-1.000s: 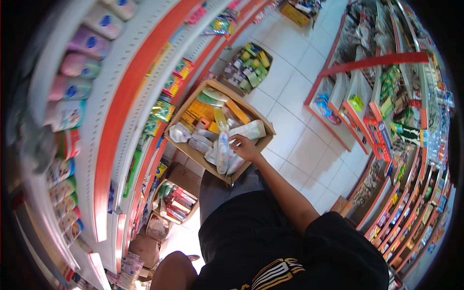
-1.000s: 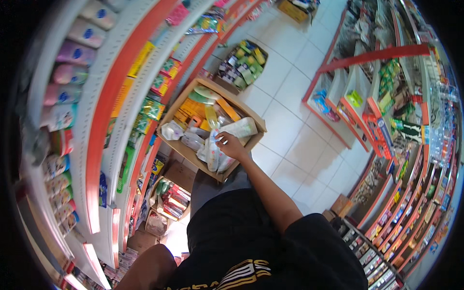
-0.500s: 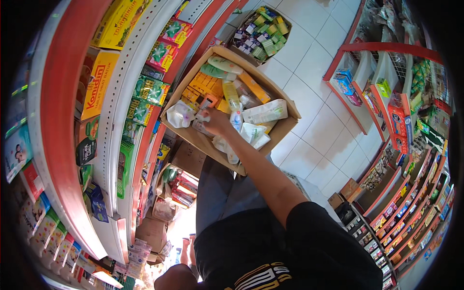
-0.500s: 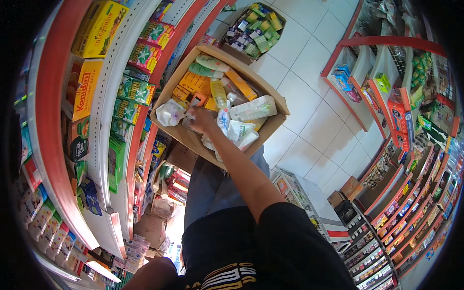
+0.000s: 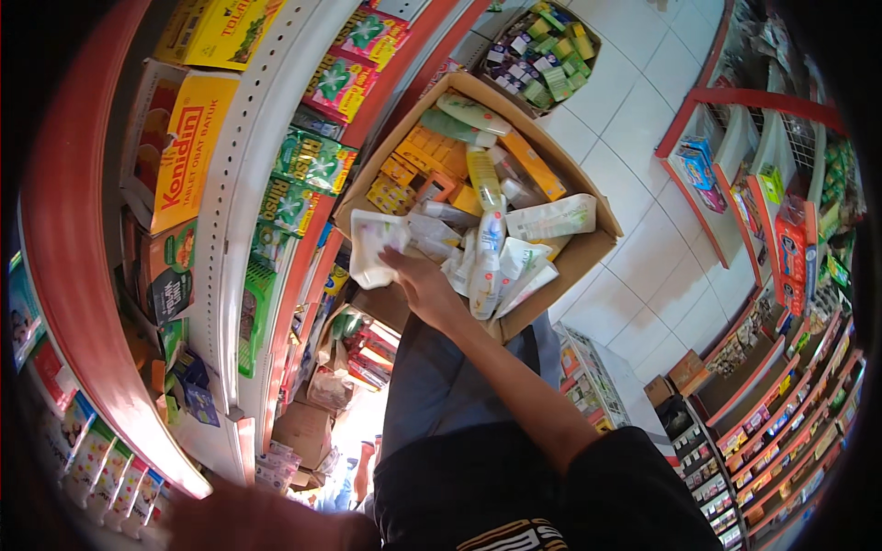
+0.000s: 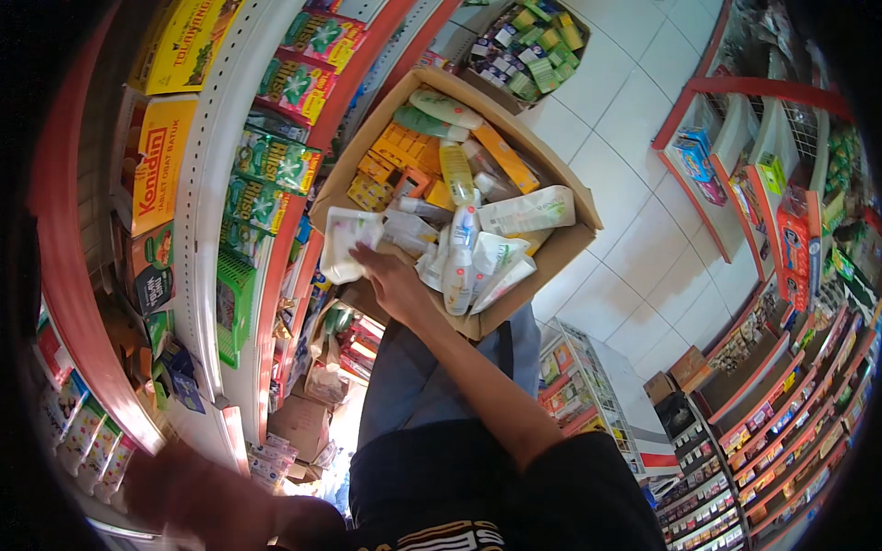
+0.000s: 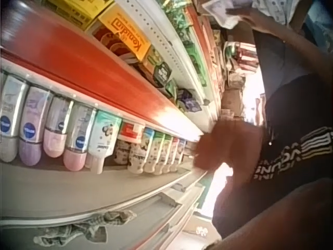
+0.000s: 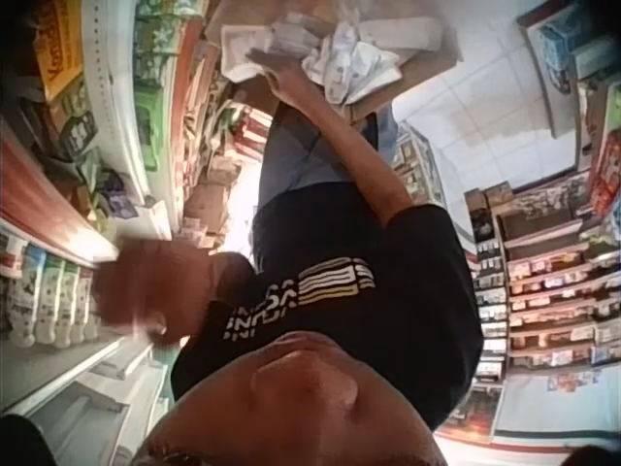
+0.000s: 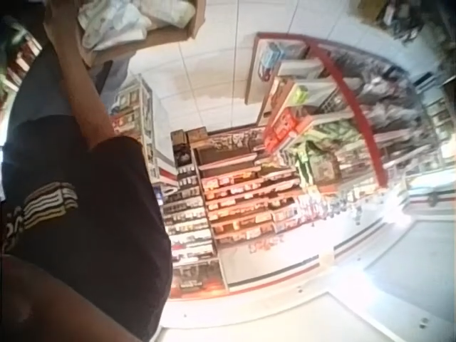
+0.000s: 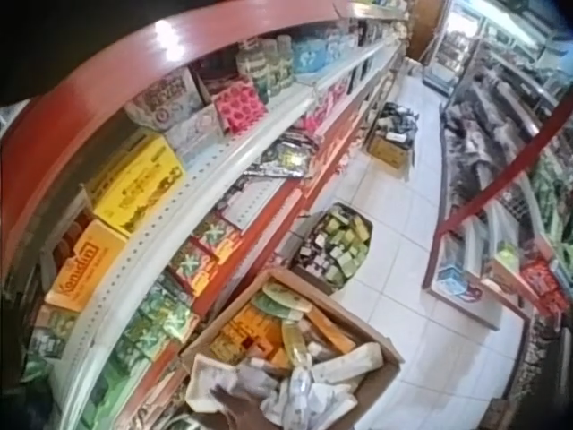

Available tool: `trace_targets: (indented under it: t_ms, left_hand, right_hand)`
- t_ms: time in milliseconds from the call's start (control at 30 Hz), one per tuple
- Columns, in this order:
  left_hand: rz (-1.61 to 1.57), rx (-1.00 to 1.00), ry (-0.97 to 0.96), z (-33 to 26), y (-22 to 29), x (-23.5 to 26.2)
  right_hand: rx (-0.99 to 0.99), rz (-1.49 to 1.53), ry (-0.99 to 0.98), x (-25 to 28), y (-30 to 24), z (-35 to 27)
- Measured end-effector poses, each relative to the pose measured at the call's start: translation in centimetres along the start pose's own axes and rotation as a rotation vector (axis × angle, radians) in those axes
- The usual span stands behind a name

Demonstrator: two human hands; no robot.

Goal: Scan and restock small boxed items onto store shelves from a larger box.

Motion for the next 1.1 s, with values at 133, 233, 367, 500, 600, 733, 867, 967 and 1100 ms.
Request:
trace_targets:
  t_ms: [133, 233, 367, 500, 600, 733, 867, 967, 1100]
  left_hand:
    - [-0.288, 0.421, 0.020, 0.8, -2.0, -3.4]
    - [-0.325, 0.670, 0.022, -3.5, -6.8, -6.0]
    - [-0.097, 0.571, -0.171, -6.5, -11.6, -11.7]
    - [-0.201, 0.673, -0.405, -8.3, -17.2, -18.7]
    - [-0.090, 0.627, -0.508, -8.3, -19.8, -21.4]
    - [-0.069, 0.667, -0.750, -10.2, -20.2, -27.2]
    - [0.006, 0.941, -0.787, -13.8, -20.4, -29.7]
    - [0.065, 0.745, -0.906, -13.8, -17.2, -30.9]
    - [0.058, 0.777, -1.015, -14.7, -16.0, -30.4]
  right_hand:
    - [-0.111, 0.111, -0.003, 1.4, -2.3, -1.6]
    - [-0.378, 0.183, -0.134, 0.3, 0.3, -0.4]
    - [-0.236, 0.155, 0.037, 1.2, 4.1, 4.0]
    - [-0.169, -0.346, -0.095, 3.9, 6.6, 6.8]
    - [-0.253, -0.823, -0.060, 10.8, 5.2, 5.9]
    - [-0.084, -1.247, 0.069, 19.4, 7.6, -0.8]
    - [-0.172, -1.151, -0.197, 20.1, 9.6, -4.3]
    - [-0.248, -1.057, -0.191, 21.2, 8.3, -5.7]
    - [-0.313, -0.871, -0.019, 23.2, 5.4, -6.0]
Point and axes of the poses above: each hand's wrist, its own z-axis towards the middle knuckle, its own x-axis out of the back of the hand, y = z × x, the point moved 7 cm from there along z, towards the middle knuckle, and after that the axes turned 6 degrees about -z, right-handed, at the moved point
